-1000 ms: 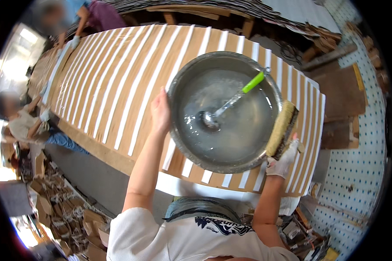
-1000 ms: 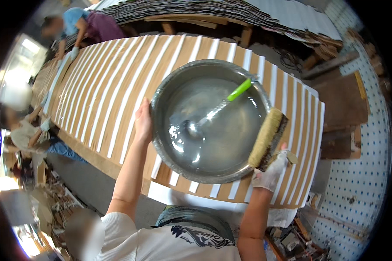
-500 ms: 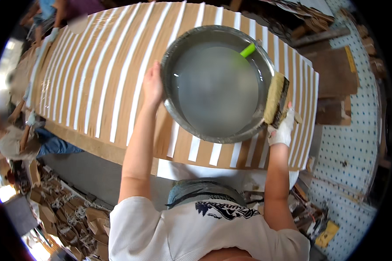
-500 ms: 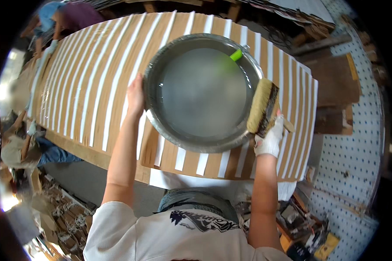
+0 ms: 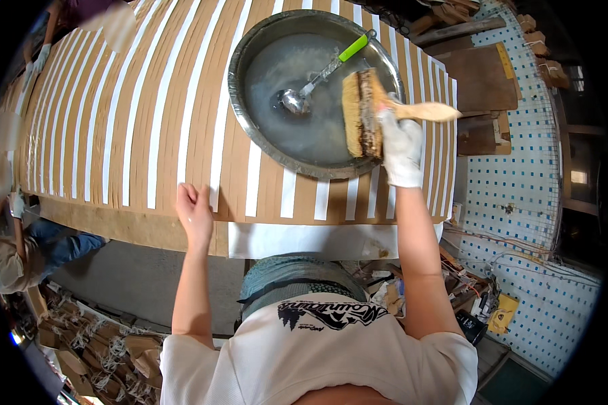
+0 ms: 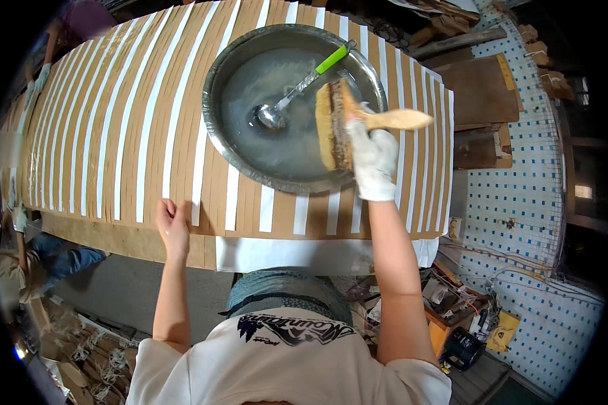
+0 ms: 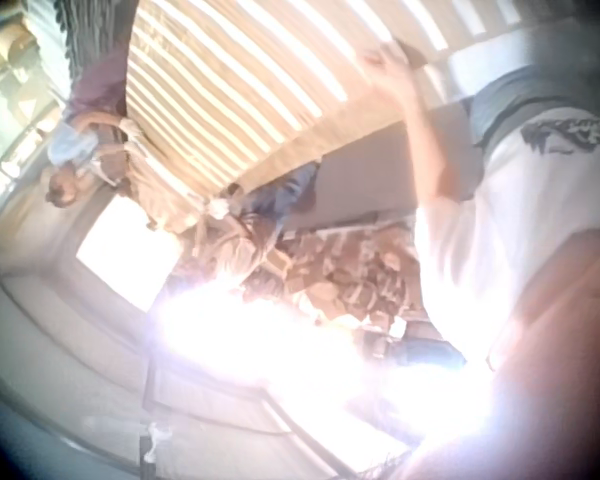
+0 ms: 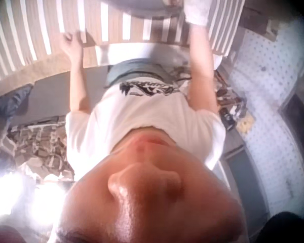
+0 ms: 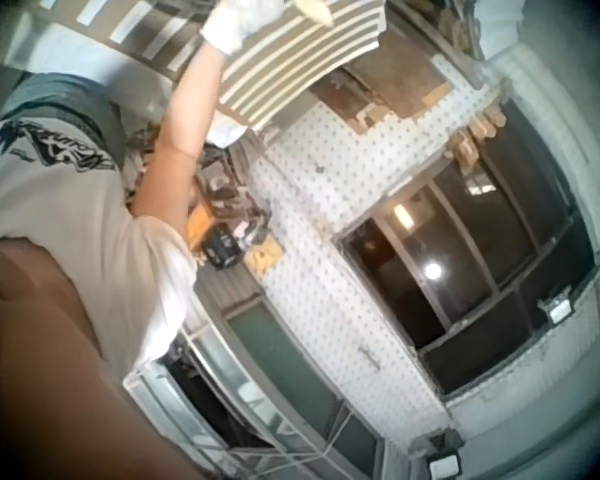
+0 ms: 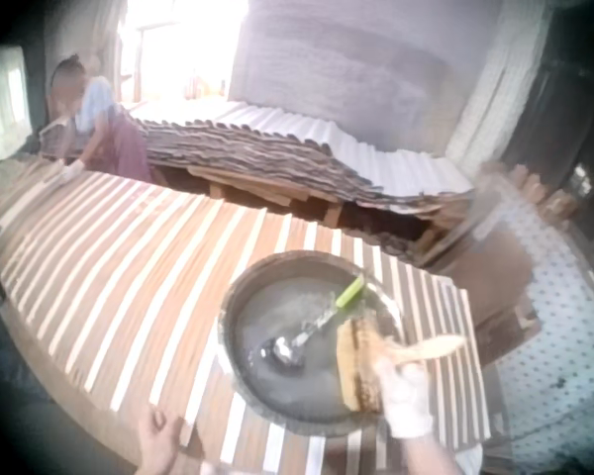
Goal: The person applies a clear liquid to a large, curved, striped wooden object using a brush. They repeatedly dip the brush into a metal bowl and spread the liquid across the surface. Another person is visible working on the same object in the background.
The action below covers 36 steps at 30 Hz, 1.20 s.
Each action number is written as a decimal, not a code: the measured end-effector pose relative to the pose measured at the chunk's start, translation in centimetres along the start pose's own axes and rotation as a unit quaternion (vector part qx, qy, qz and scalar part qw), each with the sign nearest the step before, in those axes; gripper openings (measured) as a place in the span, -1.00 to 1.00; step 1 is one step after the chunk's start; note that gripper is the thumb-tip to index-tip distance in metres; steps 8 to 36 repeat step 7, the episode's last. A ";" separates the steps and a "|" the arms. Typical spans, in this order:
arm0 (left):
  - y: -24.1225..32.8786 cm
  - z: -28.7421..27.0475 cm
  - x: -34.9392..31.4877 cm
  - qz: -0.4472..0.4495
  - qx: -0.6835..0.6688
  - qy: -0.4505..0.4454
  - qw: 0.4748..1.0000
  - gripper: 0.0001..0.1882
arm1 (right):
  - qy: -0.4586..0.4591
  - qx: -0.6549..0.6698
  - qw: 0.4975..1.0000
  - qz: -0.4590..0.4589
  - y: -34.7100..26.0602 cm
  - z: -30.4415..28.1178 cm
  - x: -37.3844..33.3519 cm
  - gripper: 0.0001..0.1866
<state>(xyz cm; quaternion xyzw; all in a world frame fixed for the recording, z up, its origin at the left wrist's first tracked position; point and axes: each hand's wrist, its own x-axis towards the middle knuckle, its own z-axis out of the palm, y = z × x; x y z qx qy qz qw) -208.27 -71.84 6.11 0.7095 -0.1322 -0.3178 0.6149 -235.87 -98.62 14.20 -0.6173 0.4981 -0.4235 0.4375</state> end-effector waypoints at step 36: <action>-5.6 -3.7 -6.4 0.061 0.084 -0.055 0.993 -0.61 | 0.018 -0.414 0.901 -0.128 3.6 3.2 0.4 -0.37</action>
